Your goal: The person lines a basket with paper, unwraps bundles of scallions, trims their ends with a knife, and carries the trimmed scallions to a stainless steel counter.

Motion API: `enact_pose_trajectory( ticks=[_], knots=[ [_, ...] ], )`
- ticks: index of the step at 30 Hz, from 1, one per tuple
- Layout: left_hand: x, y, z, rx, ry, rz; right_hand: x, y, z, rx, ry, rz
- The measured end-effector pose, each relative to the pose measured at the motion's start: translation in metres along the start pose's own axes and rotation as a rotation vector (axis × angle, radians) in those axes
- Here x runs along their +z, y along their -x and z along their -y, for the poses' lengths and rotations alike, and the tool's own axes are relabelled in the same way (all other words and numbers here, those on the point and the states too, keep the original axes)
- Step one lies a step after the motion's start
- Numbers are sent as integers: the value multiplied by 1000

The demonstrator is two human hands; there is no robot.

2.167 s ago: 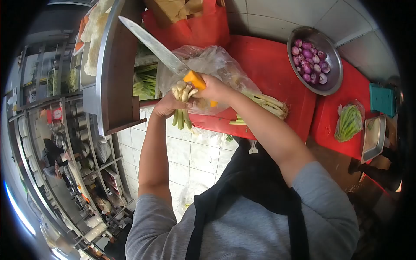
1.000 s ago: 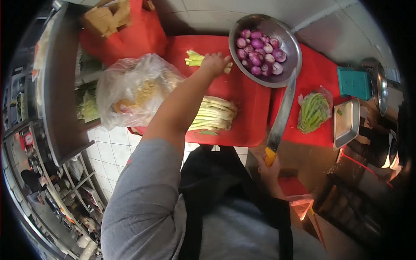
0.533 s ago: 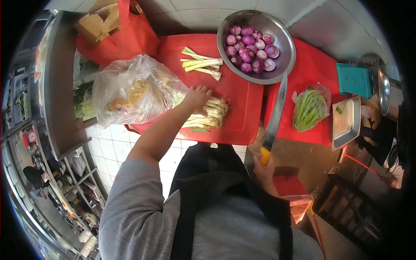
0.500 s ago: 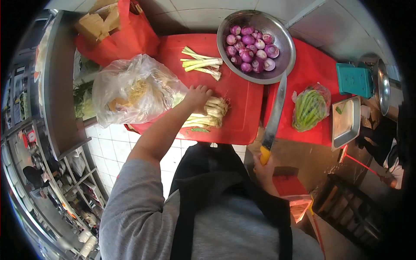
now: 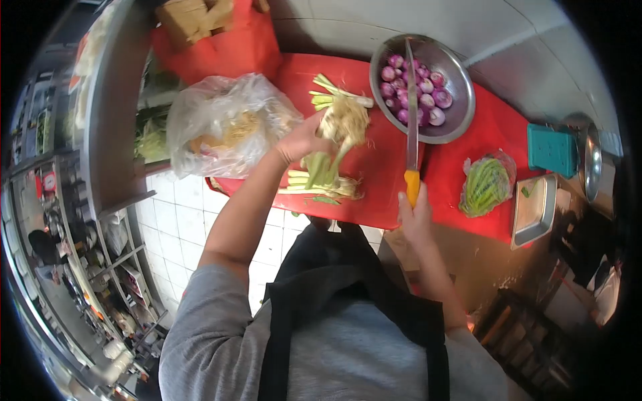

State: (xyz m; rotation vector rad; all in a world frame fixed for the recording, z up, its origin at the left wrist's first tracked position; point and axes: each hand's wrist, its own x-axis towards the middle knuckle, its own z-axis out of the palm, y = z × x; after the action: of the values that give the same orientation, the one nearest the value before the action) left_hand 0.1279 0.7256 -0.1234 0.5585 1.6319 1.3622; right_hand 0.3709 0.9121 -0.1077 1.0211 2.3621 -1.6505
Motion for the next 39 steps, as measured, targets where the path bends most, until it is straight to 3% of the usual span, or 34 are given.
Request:
enact_pose_trajectory(
  ticks=[2,3,4,6,10,16,17,18,20,21,24,27,31,34,39],
  knots=[
    [-14,15,-11,-25,337,6,13,-14,45,36,-179,91],
    [-20,25,-18,-71,397,12,34,-28,45,-128,-294,87],
    [-24,35,-18,-62,388,-24,58,-43,46,-289,-411,85],
    [-25,51,-18,-51,370,-91,102,-57,75,-191,-618,117],
    [-37,81,3,-52,280,-314,164,-55,110,11,-673,223],
    [-72,149,40,41,119,-321,241,-35,99,-186,-668,358],
    [-80,159,53,42,0,-359,240,-25,115,-60,-733,465],
    [-88,167,65,42,-120,-395,245,-24,119,-17,-644,475],
    [-99,180,63,-170,-487,-579,248,-23,121,69,-468,485],
    [-103,186,61,-280,-669,-664,246,-24,119,-31,-288,402],
    [-122,199,39,-494,-802,-739,232,-29,113,-341,251,126],
    [-129,194,39,-542,-930,-714,244,-7,101,-394,439,353],
    [-136,189,37,-654,-892,-685,238,0,116,-292,467,399],
    [-147,181,42,-699,-875,-704,229,14,124,-398,345,346],
    [-148,168,28,-784,-878,-683,229,18,119,-304,482,437]
  ],
)
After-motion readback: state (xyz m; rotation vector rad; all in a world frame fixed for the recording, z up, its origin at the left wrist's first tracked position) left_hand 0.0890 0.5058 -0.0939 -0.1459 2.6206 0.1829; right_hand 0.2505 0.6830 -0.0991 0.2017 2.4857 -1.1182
